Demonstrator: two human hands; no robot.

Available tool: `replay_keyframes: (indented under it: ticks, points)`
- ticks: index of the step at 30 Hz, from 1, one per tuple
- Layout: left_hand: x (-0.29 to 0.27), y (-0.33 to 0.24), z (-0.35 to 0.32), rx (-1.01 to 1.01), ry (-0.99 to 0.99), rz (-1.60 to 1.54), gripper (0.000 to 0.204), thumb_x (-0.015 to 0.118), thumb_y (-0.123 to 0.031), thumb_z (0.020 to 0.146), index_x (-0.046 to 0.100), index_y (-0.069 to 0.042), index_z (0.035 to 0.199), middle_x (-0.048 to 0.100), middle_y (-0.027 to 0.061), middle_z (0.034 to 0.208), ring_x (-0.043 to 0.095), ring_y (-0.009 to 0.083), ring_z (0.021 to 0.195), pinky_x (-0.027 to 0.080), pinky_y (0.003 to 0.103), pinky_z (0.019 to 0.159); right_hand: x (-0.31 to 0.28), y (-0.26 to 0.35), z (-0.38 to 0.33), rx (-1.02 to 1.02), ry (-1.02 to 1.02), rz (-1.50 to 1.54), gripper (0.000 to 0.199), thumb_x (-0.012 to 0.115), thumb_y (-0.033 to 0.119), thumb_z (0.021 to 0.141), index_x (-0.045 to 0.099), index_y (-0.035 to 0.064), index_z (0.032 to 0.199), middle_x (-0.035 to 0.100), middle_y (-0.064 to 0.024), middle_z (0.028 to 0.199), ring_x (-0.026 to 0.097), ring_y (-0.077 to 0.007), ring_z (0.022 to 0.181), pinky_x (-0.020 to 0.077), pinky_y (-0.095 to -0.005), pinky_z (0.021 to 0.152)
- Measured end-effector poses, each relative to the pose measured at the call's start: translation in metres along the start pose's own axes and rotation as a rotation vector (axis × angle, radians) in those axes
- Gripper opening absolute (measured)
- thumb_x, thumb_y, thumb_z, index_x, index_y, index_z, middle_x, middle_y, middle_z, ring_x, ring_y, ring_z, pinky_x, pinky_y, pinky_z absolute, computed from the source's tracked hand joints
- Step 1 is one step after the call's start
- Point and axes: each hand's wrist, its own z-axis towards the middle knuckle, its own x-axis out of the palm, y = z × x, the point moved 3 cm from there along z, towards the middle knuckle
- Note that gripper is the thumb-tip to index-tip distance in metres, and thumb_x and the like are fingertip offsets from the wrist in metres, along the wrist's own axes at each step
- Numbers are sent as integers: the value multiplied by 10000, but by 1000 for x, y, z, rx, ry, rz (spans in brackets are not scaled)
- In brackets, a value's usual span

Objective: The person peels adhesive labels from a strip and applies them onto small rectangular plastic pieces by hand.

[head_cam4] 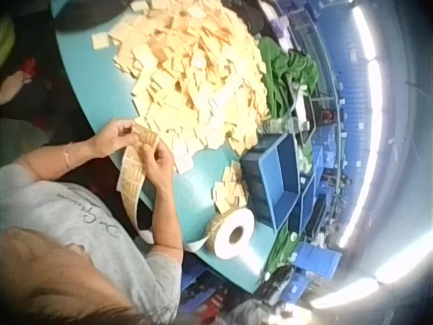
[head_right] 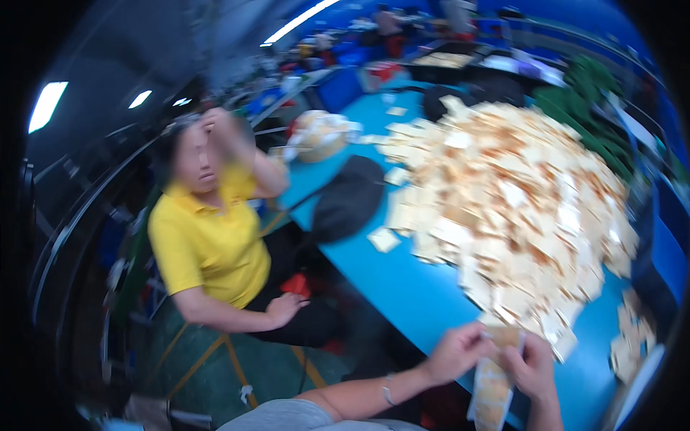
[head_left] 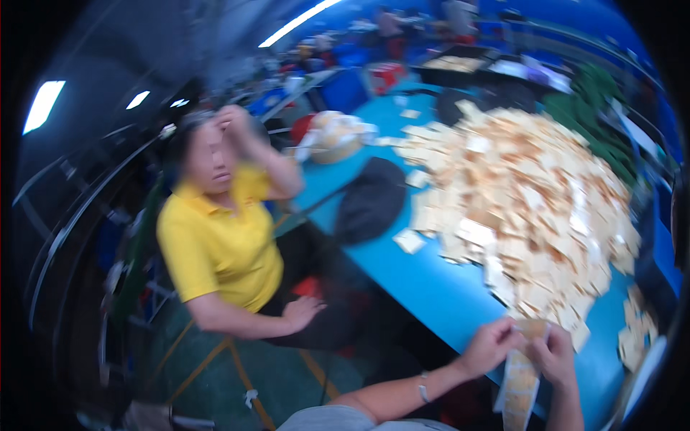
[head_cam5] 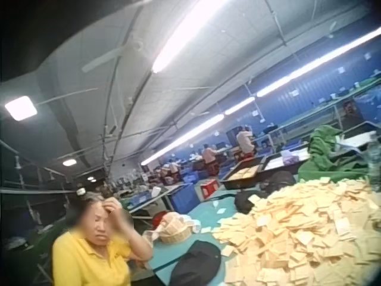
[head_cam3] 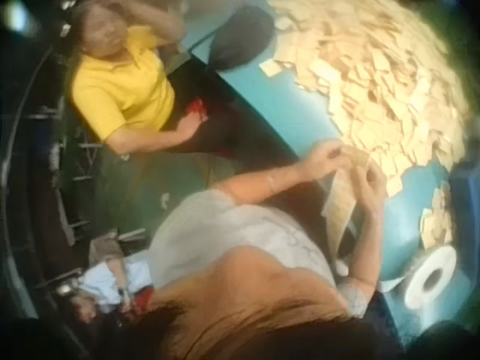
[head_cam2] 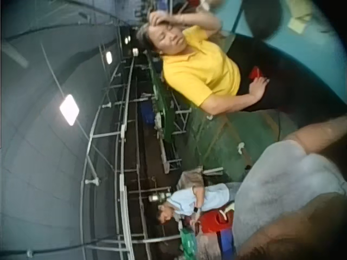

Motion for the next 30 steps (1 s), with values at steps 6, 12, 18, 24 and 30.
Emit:
replay_keyframes:
  ticks: [6,12,18,24,30]
  points:
    - [-10,-14,-3,-76,-136,-94,94,539,-102,826,534,-8,834,540,-16,682,477,14,598,391,158,503,2,-15,12,28,140,48,186,558,175,801,555,3,869,543,-10,699,471,-49,624,401,-207,541]
    - [3,-7,-2,-79,-72,-23,137,550,-141,828,533,-5,812,547,-12,673,483,15,575,399,159,496,-8,-3,0,16,122,78,201,535,190,827,563,-6,853,536,-7,673,459,-42,607,388,-203,529]
    - [-3,-5,-7,-49,-106,58,163,553,-158,827,543,-11,758,531,-16,629,455,7,556,370,165,466,0,1,5,6,68,48,208,541,195,821,580,-6,788,502,25,579,430,-39,534,370,-216,475]
    - [-3,-3,-3,-40,-47,145,127,532,-94,826,524,6,903,528,-16,736,458,11,657,392,168,540,1,-8,5,-40,-3,-12,171,491,121,809,604,-7,798,534,11,595,457,-44,544,374,-204,479]
    - [-2,-11,-6,12,-76,89,124,527,-107,832,510,13,804,471,-50,622,387,-12,569,325,161,464,6,-8,0,-30,-28,23,168,467,100,811,580,-23,791,514,12,577,436,-41,508,352,-190,459]
